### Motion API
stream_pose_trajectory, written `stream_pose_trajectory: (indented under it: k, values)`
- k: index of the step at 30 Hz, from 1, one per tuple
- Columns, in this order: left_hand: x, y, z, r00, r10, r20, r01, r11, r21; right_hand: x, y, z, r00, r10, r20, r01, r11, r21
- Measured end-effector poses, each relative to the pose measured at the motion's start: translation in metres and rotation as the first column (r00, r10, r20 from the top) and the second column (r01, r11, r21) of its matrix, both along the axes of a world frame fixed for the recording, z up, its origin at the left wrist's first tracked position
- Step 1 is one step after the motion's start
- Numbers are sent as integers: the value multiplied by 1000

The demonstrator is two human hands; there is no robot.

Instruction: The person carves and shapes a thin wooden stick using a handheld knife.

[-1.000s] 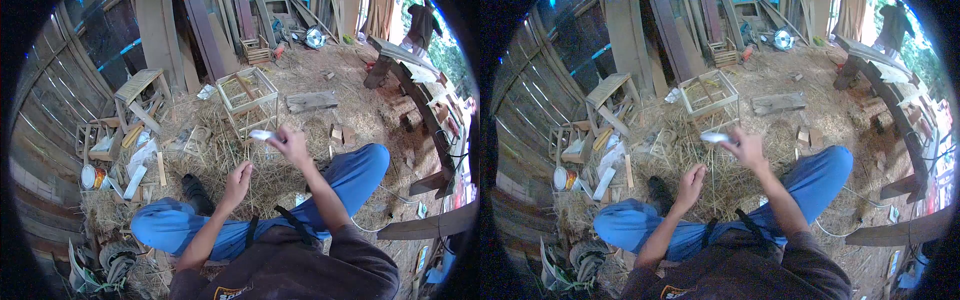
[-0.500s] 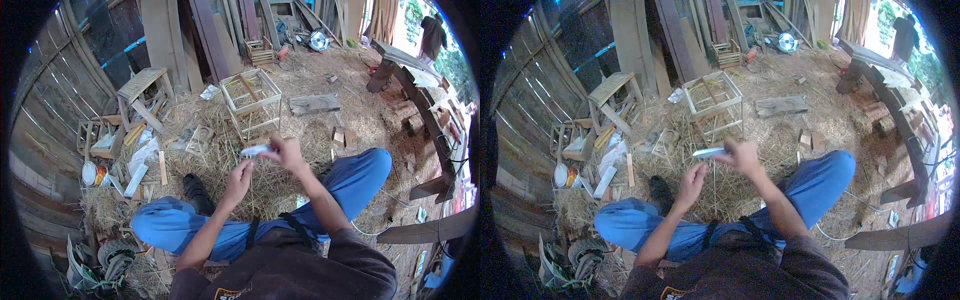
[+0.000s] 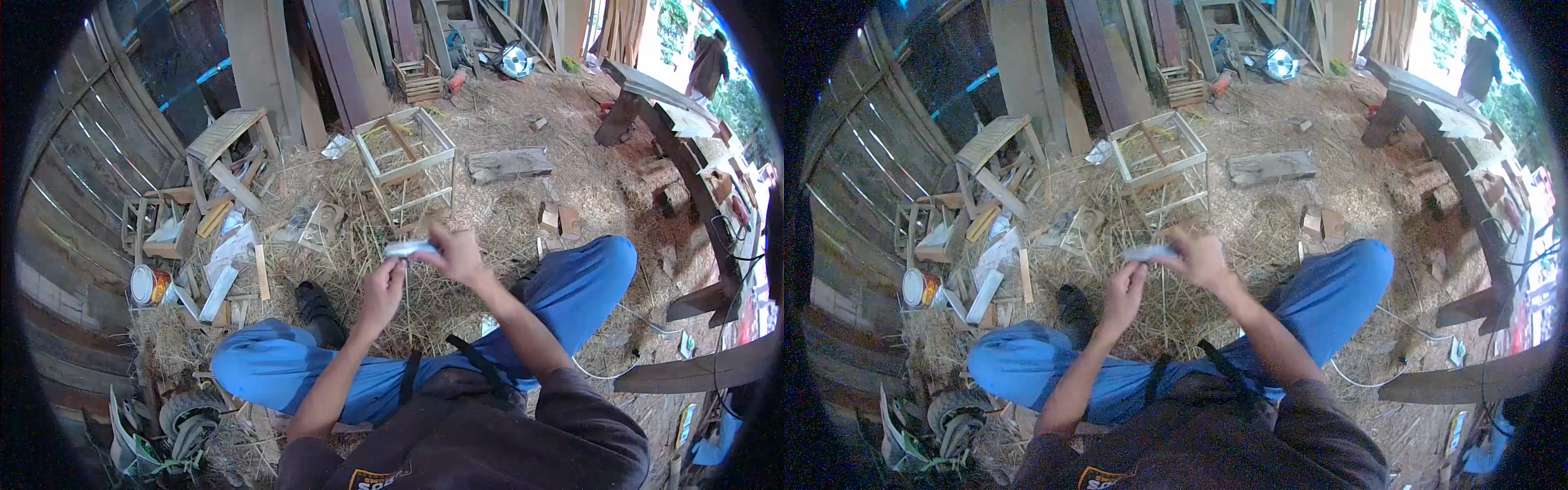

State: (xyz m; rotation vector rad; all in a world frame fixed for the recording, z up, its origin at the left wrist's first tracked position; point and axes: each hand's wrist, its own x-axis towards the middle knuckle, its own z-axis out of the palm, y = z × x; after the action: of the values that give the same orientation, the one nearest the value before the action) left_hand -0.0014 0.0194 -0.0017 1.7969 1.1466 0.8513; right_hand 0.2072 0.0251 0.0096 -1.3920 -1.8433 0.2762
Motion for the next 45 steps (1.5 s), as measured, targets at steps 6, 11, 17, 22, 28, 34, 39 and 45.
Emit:
stream_pose_trajectory:
  k: [6, 11, 17, 22, 28, 34, 39, 45]
  values:
    - [15, -12, -12, 994, -34, 108, 22, 994, 105, 41, 30, -2, 945, -326, 27, 324, 945, 50]
    - [13, -6, -12, 983, 4, 185, -1, 1000, -17, 3, 5, -1, 998, -57, 39, 53, 994, 95]
    - [11, -10, 2, 993, 20, 113, -19, 1000, -11, 27, 21, -7, 974, -227, 26, 224, 972, 71]
    - [14, -10, -5, 987, 6, 161, -9, 1000, 22, 6, 5, -6, 995, -98, 0, 98, 995, 27]
    - [11, -3, -9, 983, 35, 178, -37, 999, 6, 15, 10, -1, 999, -30, 17, 29, 999, 27]
    - [9, -9, 6, 999, 12, 46, -12, 1000, 6, -7, -3, 6, 991, 14, 132, -20, 999, 45]
    - [15, -10, -5, 990, 72, 122, -79, 995, 53, 17, 15, -5, 989, -115, 96, 109, 992, 62]
    - [5, 2, -10, 1000, 11, -19, -10, 1000, 16, -1, 6, -8, 996, -24, 83, 24, 1000, 2]
